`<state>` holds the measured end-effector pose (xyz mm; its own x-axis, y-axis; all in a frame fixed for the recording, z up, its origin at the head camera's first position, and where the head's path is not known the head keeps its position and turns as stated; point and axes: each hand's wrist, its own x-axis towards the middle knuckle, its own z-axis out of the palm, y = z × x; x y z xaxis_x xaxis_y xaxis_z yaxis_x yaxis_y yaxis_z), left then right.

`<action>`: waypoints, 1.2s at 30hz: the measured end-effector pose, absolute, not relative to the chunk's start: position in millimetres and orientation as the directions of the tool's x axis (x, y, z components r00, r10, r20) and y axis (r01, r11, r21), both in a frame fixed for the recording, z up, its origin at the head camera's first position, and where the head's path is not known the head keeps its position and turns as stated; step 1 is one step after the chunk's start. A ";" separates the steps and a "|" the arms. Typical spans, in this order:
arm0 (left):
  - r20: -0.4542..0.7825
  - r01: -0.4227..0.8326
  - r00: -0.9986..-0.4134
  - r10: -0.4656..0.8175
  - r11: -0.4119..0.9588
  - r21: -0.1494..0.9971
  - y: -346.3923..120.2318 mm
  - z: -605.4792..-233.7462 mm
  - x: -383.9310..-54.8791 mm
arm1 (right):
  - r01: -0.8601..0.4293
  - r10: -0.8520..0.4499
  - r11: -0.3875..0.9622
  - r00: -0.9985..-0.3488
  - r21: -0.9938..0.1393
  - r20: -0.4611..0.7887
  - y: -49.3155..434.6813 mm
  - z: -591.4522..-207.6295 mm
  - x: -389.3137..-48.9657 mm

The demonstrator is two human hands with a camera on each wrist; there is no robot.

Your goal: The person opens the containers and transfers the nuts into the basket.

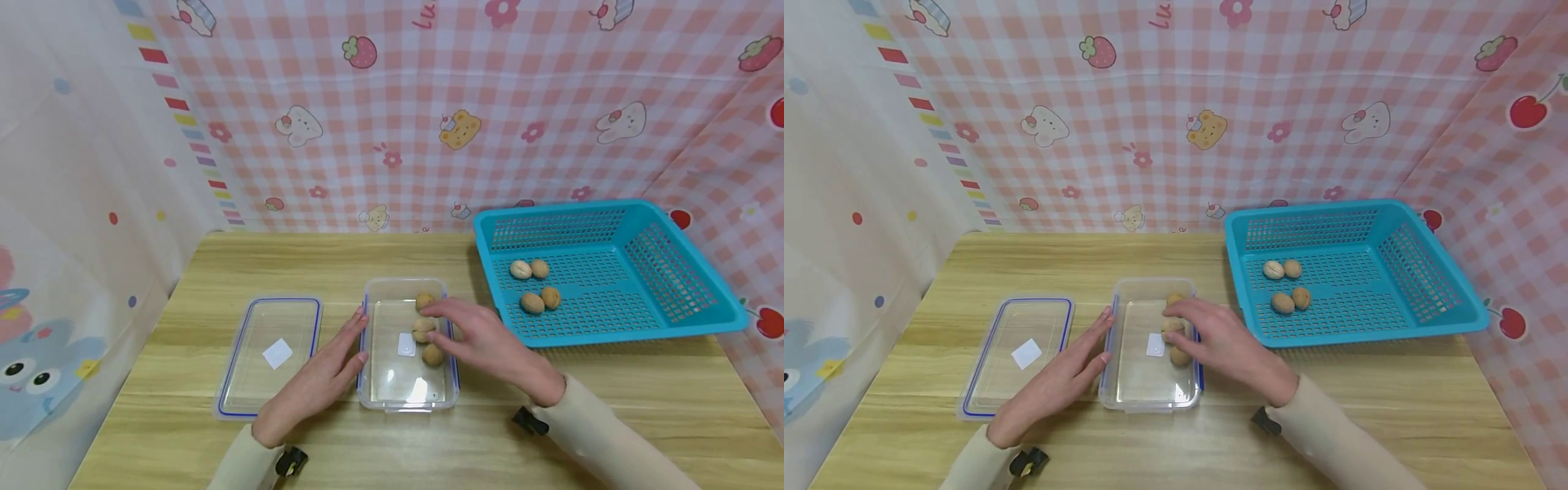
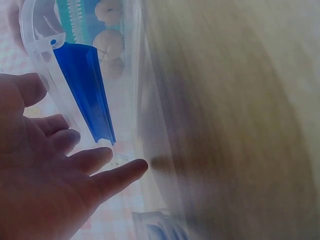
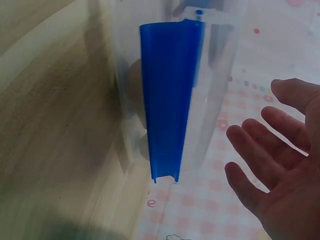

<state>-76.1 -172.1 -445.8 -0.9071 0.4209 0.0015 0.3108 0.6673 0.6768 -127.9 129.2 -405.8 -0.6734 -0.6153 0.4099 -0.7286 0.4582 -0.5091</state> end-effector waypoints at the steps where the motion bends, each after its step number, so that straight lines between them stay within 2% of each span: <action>1: -0.001 0.309 -0.907 0.421 0.668 0.677 -172.2 -445.5 -76.0 | -0.727 -0.619 0.468 -0.676 -0.502 0.401 127.9 -406.3 -128.4; 8: -0.011 0.303 -0.907 0.421 0.670 0.677 -172.6 -445.5 -76.9 | -0.693 -0.646 0.543 -0.706 -0.474 0.292 121.4 -410.7 -134.3; 16: -0.032 0.289 -0.907 0.419 0.677 0.677 -171.6 -444.7 -77.2 | -0.708 -0.699 0.589 -0.688 -0.390 0.193 114.3 -417.7 -138.7; 23: -0.037 0.282 -0.908 0.418 0.673 0.683 -171.8 -444.7 -77.2 | -0.735 -0.728 0.602 -0.666 -0.313 0.165 107.8 -420.1 -139.8; 32: -0.021 0.296 -0.907 0.420 0.673 0.678 -172.4 -446.4 -77.4 | -0.704 -0.711 0.659 -0.698 -0.266 0.083 99.7 -421.3 -140.4; 36: -0.018 0.298 -0.907 0.420 0.673 0.677 -172.9 -447.0 -77.3 | -0.709 -0.721 0.659 -0.691 -0.250 0.060 97.1 -421.6 -141.2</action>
<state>-77.3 -172.9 -447.0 -0.9073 0.4200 -0.0180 0.2980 0.6727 0.6772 -141.2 97.1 -421.6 -0.6907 -0.7206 0.0597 -0.7092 0.6591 -0.2503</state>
